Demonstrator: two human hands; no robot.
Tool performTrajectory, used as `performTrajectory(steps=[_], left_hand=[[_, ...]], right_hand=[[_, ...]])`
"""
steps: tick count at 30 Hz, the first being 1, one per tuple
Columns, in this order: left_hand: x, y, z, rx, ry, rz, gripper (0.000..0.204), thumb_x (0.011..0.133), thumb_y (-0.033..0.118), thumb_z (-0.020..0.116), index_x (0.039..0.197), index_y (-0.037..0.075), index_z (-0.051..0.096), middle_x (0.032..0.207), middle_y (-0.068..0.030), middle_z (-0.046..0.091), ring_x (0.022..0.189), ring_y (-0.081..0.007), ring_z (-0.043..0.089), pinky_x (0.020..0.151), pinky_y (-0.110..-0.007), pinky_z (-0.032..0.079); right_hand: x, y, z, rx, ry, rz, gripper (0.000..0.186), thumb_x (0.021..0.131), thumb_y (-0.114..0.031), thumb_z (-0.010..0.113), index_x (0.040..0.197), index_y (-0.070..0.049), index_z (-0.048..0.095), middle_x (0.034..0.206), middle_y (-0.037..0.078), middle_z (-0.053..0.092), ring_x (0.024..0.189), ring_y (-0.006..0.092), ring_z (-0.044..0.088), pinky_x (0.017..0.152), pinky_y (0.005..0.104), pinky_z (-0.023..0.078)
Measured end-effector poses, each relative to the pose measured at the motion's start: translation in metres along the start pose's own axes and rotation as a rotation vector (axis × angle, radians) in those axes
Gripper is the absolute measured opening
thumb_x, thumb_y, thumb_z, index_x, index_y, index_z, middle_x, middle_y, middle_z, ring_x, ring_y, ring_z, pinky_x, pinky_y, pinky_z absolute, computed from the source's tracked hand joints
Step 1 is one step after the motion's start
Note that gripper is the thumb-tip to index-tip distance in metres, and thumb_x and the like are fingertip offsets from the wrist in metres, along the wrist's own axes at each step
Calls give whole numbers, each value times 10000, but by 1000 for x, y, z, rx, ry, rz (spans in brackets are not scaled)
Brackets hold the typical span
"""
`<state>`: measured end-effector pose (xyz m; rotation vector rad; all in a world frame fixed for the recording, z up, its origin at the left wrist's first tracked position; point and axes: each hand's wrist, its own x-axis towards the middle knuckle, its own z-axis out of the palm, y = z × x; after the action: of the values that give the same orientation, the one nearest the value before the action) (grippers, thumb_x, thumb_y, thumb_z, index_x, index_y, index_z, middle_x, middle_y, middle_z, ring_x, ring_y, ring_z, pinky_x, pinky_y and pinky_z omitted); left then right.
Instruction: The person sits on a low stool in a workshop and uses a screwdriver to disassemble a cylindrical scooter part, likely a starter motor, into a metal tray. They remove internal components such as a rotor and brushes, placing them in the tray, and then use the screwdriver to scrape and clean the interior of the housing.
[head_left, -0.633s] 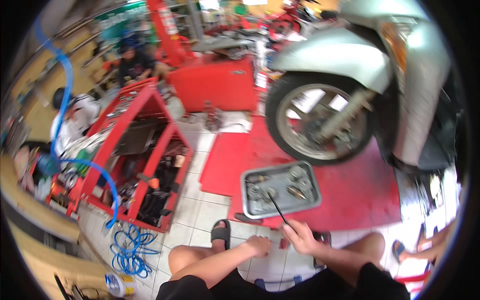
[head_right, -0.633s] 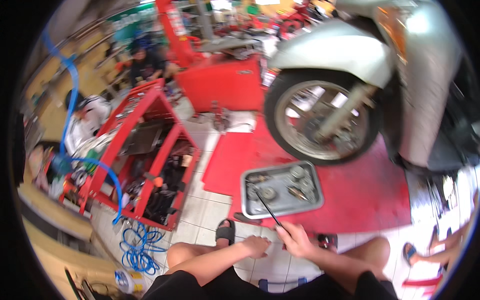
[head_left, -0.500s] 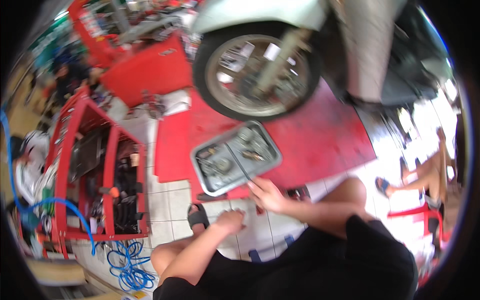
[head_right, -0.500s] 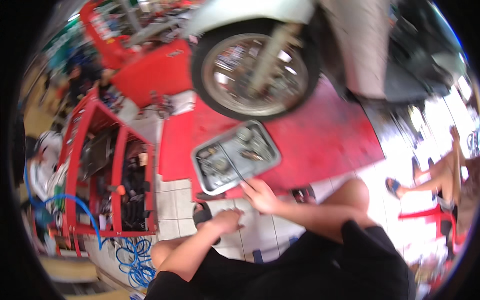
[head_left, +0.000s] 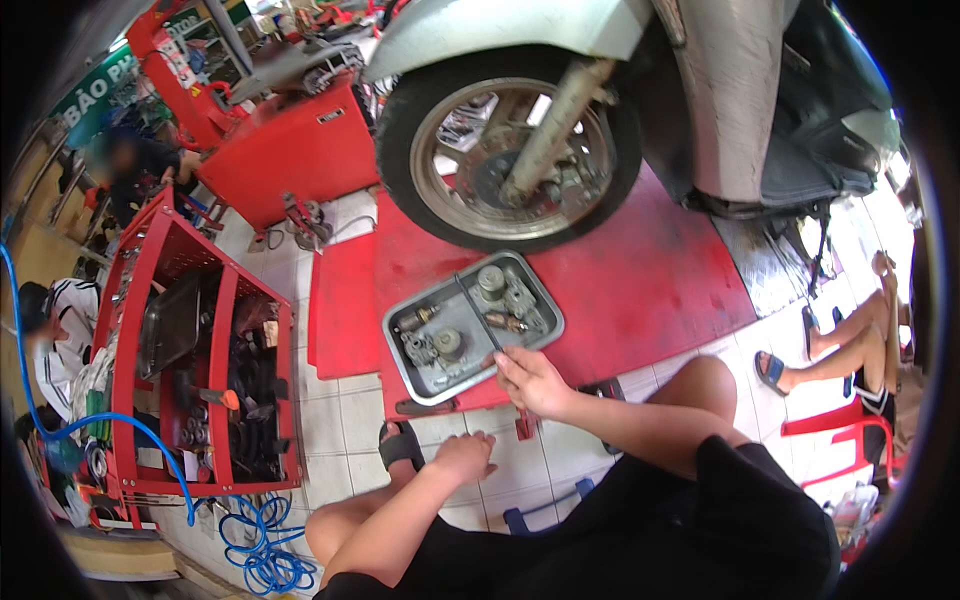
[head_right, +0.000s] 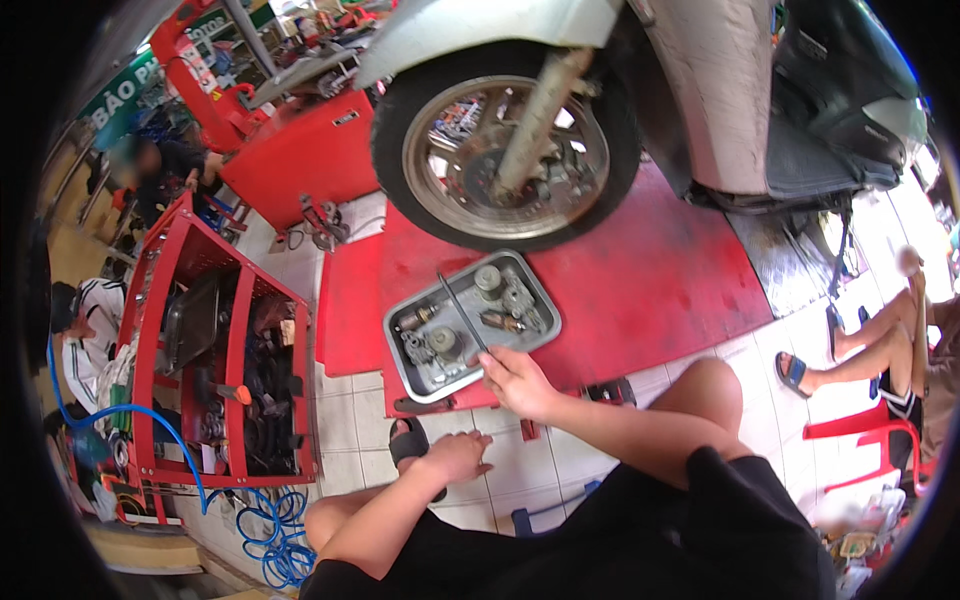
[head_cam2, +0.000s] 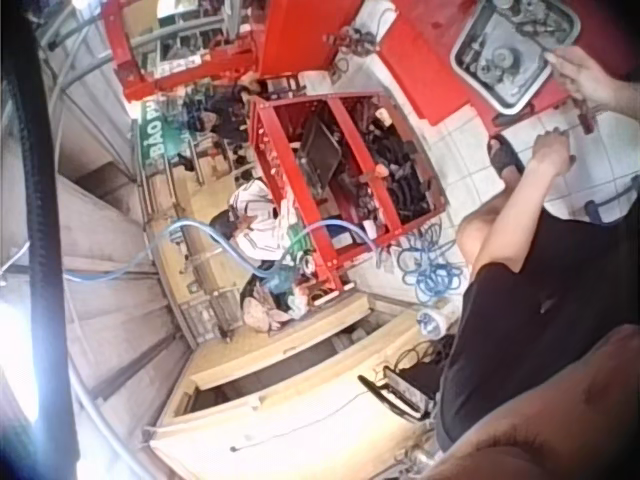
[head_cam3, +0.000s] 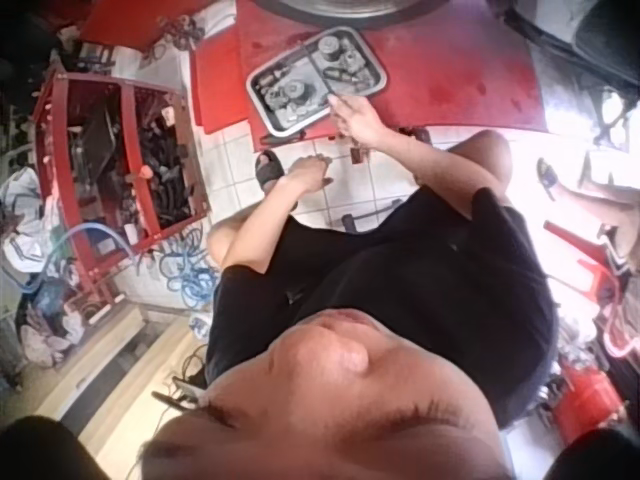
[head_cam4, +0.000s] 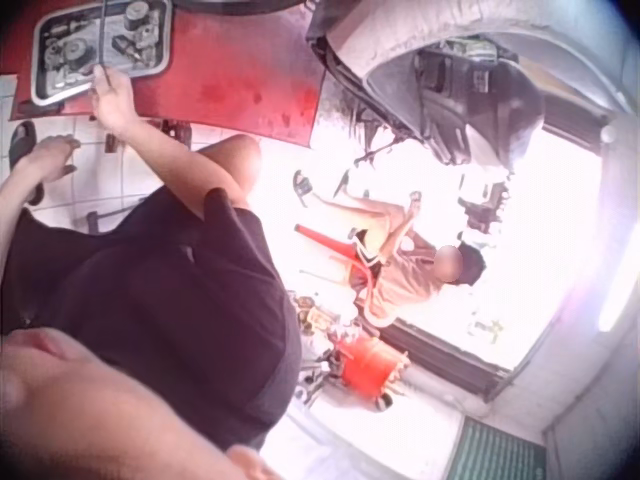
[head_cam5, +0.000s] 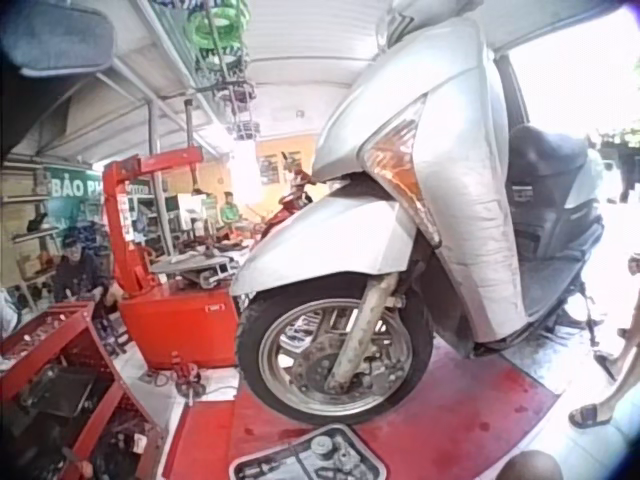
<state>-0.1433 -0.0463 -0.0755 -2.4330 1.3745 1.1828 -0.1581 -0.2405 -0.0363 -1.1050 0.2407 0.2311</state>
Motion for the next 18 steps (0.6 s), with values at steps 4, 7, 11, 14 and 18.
performTrajectory(steps=[4, 7, 11, 14, 18], left_hand=[[6, -1, 10, -3, 35, 2, 561, 910, 380, 666, 1332, 37, 527, 1332, -169, 578, 1206, -344, 596, 993, -477, 494], [4, 0, 12, -44, 29, -15, 557, 894, 350, 684, 1314, 14, 537, 1323, -166, 585, 1189, -339, 608, 983, -472, 498], [-1, 3, 9, -33, 11, -12, 554, 887, 341, 694, 1311, 18, 544, 1321, -168, 587, 1181, -336, 614, 973, -469, 501], [0, 1, 14, -45, 7, -28, 567, 881, 345, 699, 1314, 14, 542, 1310, -167, 591, 1174, -335, 616, 965, -473, 504], [13, -1, 21, 30, 44, -22, 538, 875, 300, 688, 1305, -2, 571, 1306, -165, 614, 1162, -313, 633, 960, -440, 515]], right_hand=[[-2, 8, -4, -299, -11, -114, 295, 1078, -272, 474, 1083, -7, 604, 674, -43, 427, 601, 67, 390, 534, 258, 352], [-7, 8, 4, -274, -52, 218, 264, 1066, -237, 495, 1057, -3, 617, 633, -36, 425, 538, 71, 380, 480, 271, 300], [-12, 33, 0, -431, -85, 261, 293, 1062, -237, 485, 1049, 1, 655, 648, -12, 502, 528, 82, 442, 473, 284, 349], [-10, 39, 1, -457, -154, 250, 305, 1056, -250, 502, 1039, 10, 660, 662, 1, 527, 576, 84, 478, 507, 292, 373], [-8, 49, -5, -453, -176, 241, 317, 1046, -266, 532, 1054, 25, 658, 720, 37, 592, 644, 97, 540, 564, 295, 430]])
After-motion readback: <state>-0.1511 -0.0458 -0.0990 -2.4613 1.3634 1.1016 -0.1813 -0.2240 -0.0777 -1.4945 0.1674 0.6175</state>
